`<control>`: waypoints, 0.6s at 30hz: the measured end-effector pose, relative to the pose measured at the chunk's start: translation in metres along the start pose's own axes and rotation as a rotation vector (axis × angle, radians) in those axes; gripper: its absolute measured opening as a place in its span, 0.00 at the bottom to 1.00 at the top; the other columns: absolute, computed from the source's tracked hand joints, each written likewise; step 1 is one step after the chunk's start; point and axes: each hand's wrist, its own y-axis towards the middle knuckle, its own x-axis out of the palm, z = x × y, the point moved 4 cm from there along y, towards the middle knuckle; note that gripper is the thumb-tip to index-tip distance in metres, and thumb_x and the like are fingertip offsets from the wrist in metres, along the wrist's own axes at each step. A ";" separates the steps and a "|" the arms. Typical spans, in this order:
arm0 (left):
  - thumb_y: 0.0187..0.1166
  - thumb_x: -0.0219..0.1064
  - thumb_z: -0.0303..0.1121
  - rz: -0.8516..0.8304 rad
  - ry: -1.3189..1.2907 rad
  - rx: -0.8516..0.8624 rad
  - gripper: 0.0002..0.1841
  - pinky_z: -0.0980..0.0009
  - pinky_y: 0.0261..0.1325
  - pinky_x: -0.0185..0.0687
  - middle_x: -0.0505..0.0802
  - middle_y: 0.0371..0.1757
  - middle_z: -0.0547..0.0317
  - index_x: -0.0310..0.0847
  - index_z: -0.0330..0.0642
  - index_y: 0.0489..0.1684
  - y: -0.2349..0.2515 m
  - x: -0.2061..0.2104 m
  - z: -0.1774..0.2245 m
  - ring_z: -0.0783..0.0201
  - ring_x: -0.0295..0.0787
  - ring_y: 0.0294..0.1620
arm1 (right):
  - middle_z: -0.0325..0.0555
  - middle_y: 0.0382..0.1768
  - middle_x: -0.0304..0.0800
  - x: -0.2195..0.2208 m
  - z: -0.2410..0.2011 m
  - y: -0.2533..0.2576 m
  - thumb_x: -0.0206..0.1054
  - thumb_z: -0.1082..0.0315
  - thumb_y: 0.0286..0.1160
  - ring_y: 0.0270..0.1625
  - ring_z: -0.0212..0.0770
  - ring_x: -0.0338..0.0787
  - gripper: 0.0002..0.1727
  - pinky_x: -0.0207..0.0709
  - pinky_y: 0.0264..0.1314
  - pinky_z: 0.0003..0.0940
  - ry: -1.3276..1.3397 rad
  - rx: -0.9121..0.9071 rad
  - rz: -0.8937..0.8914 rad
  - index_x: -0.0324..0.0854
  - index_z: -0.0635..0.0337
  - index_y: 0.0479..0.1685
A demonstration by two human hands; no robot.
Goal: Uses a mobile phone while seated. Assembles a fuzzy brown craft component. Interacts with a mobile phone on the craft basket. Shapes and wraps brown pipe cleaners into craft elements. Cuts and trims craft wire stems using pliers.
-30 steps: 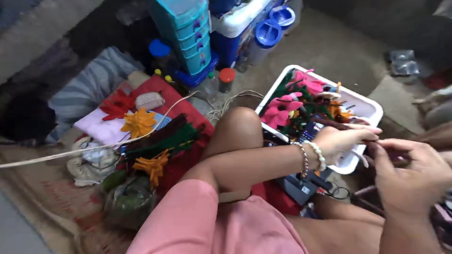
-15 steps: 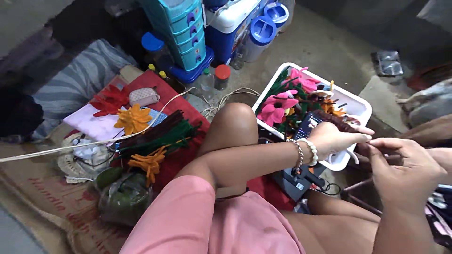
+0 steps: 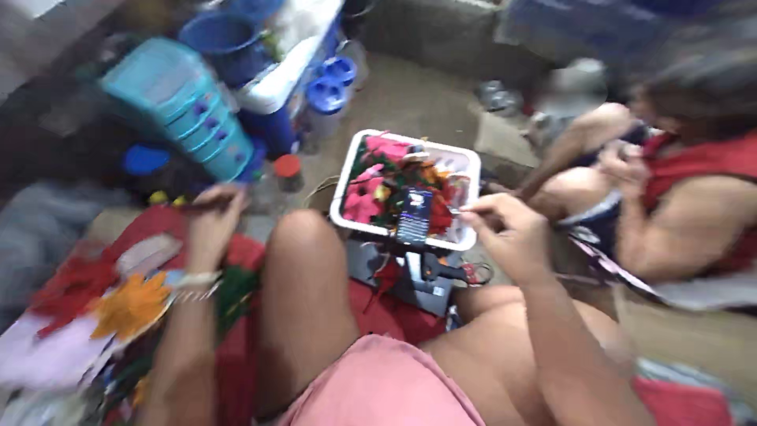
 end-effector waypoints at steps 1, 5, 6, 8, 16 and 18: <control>0.84 0.68 0.41 -0.053 0.154 -0.062 0.21 0.39 0.66 0.80 0.92 0.55 0.33 0.84 0.28 0.59 -0.017 -0.004 -0.040 0.40 0.90 0.58 | 0.49 0.45 0.94 0.001 0.002 0.000 0.69 0.62 0.80 0.49 0.38 0.93 0.13 0.87 0.57 0.37 0.010 0.013 -0.010 0.91 0.63 0.44; 0.82 0.67 0.36 -0.243 0.475 -0.330 0.24 0.31 0.79 0.63 0.80 0.69 0.15 0.80 0.20 0.65 -0.077 -0.022 -0.101 0.21 0.75 0.74 | 0.46 0.45 0.95 0.013 0.011 0.002 0.68 0.62 0.82 0.49 0.42 0.93 0.11 0.85 0.60 0.46 0.047 0.022 -0.123 0.92 0.60 0.44; 0.81 0.67 0.36 -0.282 0.511 -0.381 0.25 0.33 0.81 0.62 0.79 0.71 0.16 0.79 0.22 0.68 -0.084 -0.024 -0.107 0.23 0.74 0.77 | 0.45 0.44 0.95 0.018 0.012 0.001 0.67 0.62 0.83 0.49 0.41 0.93 0.12 0.85 0.59 0.46 0.054 0.024 -0.151 0.92 0.59 0.45; 0.82 0.66 0.37 -0.396 0.580 -0.453 0.25 0.35 0.83 0.62 0.80 0.73 0.20 0.79 0.25 0.70 -0.090 -0.020 -0.128 0.26 0.73 0.78 | 0.46 0.44 0.95 0.026 0.014 -0.002 0.65 0.62 0.84 0.49 0.42 0.93 0.12 0.84 0.59 0.46 0.054 0.019 -0.199 0.91 0.59 0.46; 0.81 0.68 0.39 -0.478 0.575 -0.630 0.30 0.38 0.81 0.65 0.83 0.69 0.21 0.74 0.18 0.71 -0.081 -0.009 -0.148 0.31 0.78 0.76 | 0.51 0.47 0.93 0.031 0.020 -0.008 0.63 0.62 0.86 0.50 0.47 0.93 0.13 0.83 0.59 0.47 0.057 0.036 -0.332 0.90 0.62 0.49; 0.82 0.68 0.39 -0.471 0.565 -0.621 0.29 0.39 0.81 0.65 0.84 0.68 0.21 0.75 0.18 0.70 -0.080 -0.015 -0.151 0.31 0.78 0.75 | 0.52 0.48 0.93 0.030 0.020 -0.009 0.63 0.63 0.86 0.51 0.49 0.92 0.13 0.83 0.60 0.50 0.048 0.049 -0.356 0.90 0.62 0.50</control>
